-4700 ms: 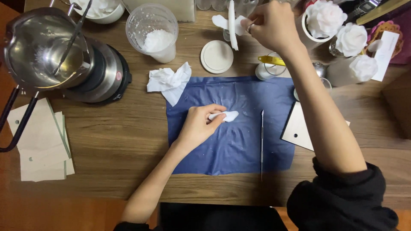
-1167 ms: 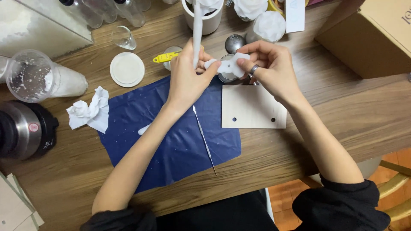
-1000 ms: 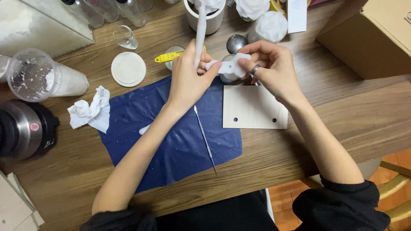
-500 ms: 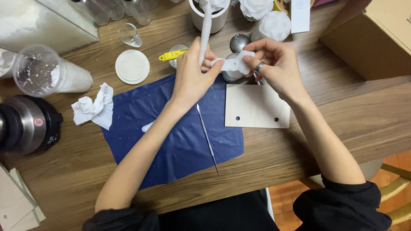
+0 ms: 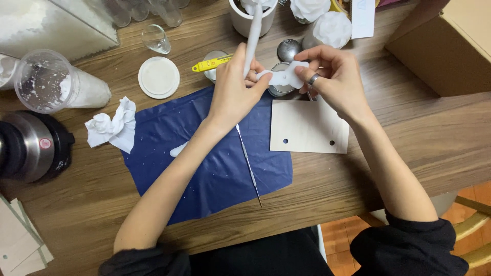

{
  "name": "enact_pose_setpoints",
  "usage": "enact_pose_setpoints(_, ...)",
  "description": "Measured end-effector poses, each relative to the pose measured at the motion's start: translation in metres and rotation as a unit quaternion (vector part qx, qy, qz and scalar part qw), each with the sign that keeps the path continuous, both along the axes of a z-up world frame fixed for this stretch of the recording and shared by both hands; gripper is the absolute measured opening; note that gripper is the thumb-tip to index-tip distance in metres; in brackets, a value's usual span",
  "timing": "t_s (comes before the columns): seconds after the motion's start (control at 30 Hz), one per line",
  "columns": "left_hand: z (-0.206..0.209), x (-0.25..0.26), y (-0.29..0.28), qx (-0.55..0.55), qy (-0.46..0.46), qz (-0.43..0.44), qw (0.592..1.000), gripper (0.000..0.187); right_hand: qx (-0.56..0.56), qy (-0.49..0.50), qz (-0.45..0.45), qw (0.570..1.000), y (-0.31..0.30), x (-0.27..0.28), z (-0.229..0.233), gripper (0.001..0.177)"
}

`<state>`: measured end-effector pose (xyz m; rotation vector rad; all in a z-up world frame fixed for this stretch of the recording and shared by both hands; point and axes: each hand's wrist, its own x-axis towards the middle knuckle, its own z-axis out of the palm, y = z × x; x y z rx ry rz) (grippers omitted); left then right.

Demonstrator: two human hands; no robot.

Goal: Using a metal pick to poke holes and adjust a small white wick base component on a blue work surface.

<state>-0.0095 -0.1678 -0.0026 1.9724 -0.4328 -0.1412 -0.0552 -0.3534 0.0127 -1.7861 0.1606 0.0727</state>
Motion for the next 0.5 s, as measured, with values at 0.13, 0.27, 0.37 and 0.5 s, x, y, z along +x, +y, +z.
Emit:
enact_pose_setpoints(0.13,0.002,-0.0009,-0.0005,0.001,-0.011,-0.011,1.0,0.025,0.007,-0.003,0.006,1.0,-0.0032,0.0003,-0.0032,0.012)
enact_pose_setpoints(0.27,0.0053,-0.0009,-0.0012,0.004,-0.003,-0.013,1.0,0.025,0.007,0.007,0.005,1.0,-0.0055,-0.0002,-0.0052,0.013)
enact_pose_setpoints(0.37,0.0059,-0.0013,-0.0005,0.002,-0.008,-0.015,1.0,0.024,0.009,0.018,0.002,1.0,-0.0057,-0.0018,-0.0072,0.013)
enact_pose_setpoints(0.5,0.0052,-0.0011,0.0002,0.004,-0.017,-0.018,1.0,0.021,-0.002,0.038,-0.017,0.999,-0.0031,-0.0019,-0.0031,0.01)
